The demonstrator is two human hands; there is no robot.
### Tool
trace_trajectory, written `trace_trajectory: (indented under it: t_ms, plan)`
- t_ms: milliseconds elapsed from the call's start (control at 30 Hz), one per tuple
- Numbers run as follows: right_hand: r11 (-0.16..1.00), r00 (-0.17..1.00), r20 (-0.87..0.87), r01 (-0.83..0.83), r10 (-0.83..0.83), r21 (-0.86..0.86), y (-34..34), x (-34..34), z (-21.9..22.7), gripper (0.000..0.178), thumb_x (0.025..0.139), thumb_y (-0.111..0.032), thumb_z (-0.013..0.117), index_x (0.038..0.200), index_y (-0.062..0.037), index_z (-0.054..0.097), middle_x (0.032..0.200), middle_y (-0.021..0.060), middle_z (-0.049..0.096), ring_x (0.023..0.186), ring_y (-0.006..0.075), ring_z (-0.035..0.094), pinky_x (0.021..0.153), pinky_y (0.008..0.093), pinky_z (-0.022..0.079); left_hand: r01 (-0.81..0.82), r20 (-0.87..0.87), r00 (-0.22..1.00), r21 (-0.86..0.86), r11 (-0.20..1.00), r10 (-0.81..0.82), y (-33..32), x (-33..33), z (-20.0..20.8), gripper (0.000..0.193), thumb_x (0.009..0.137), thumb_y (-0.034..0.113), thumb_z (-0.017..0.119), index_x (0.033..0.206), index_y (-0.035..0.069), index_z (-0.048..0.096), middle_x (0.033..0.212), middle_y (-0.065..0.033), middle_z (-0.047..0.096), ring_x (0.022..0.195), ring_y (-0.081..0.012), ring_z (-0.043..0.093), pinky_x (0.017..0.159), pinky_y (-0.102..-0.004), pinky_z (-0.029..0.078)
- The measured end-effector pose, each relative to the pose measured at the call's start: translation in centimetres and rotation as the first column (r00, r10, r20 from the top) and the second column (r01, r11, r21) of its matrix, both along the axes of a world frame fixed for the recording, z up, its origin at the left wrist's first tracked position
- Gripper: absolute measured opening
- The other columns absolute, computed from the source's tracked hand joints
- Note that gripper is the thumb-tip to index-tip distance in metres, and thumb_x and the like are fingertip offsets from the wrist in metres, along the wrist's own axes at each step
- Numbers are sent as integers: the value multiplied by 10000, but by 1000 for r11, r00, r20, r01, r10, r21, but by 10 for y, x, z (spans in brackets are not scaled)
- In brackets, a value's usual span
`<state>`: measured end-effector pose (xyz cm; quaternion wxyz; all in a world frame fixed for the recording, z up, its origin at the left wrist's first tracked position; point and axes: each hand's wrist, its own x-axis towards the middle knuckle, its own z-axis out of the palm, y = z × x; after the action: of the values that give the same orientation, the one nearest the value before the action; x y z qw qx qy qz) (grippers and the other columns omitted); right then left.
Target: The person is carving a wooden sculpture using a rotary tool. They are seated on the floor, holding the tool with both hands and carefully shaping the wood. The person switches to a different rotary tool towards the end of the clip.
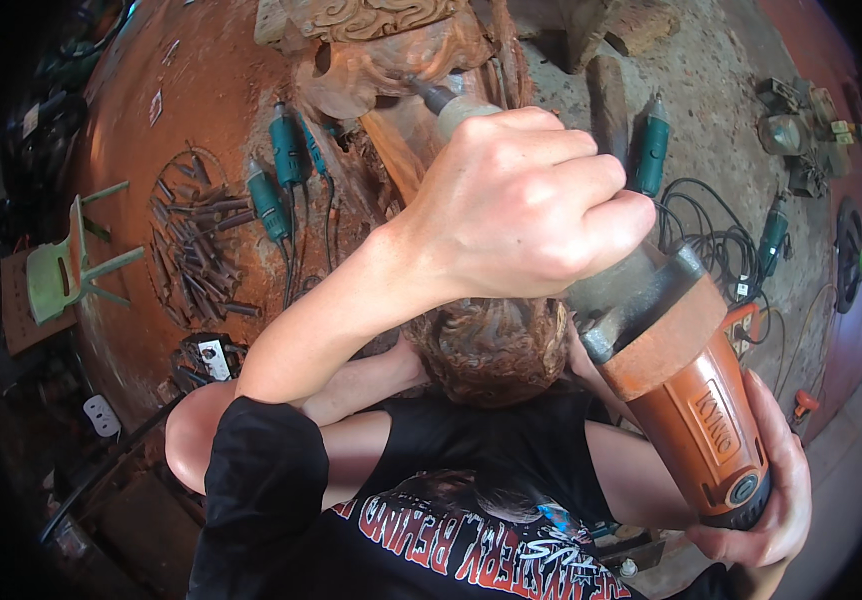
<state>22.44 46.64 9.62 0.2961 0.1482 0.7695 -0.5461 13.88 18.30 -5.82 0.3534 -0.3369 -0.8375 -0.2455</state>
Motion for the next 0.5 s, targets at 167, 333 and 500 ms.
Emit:
trace_trajectory:
  t_ms: [167, 333, 500]
  plan:
    - [999, 1000, -23, 4, -3, 37, 10, 10, 0, 1301, 415, -128, 846, 1558, 143, 288, 1495, 286, 485, 1378, 362, 534, 1200, 402, 359, 26, -18, 1000, 24, 999, -26, 11, -9, -5, 101, 701, 206, 674, 681, 156, 589, 612, 35, 496, 601, -139, 601, 546, -294, 490]
    - [999, 994, -105, 27, -23, 37, 12, 16, -8, 1328, 433, -143, 878, 1577, 129, 260, 1508, 277, 467, 1392, 368, 518, 1200, 400, 359, 35, -17, 999, 20, 999, -34, 12, -15, -5, 93, 704, 210, 672, 691, 157, 597, 616, 34, 508, 603, -144, 606, 549, -296, 494]
    - [999, 1000, -7, 21, -21, 34, 6, 7, 1, 1317, 426, -130, 852, 1573, 135, 263, 1502, 285, 472, 1392, 368, 519, 1202, 398, 357, 35, 2, 999, 2, 999, -35, 13, -12, -4, 97, 703, 205, 673, 687, 154, 592, 612, 31, 509, 599, -146, 606, 547, -300, 496]
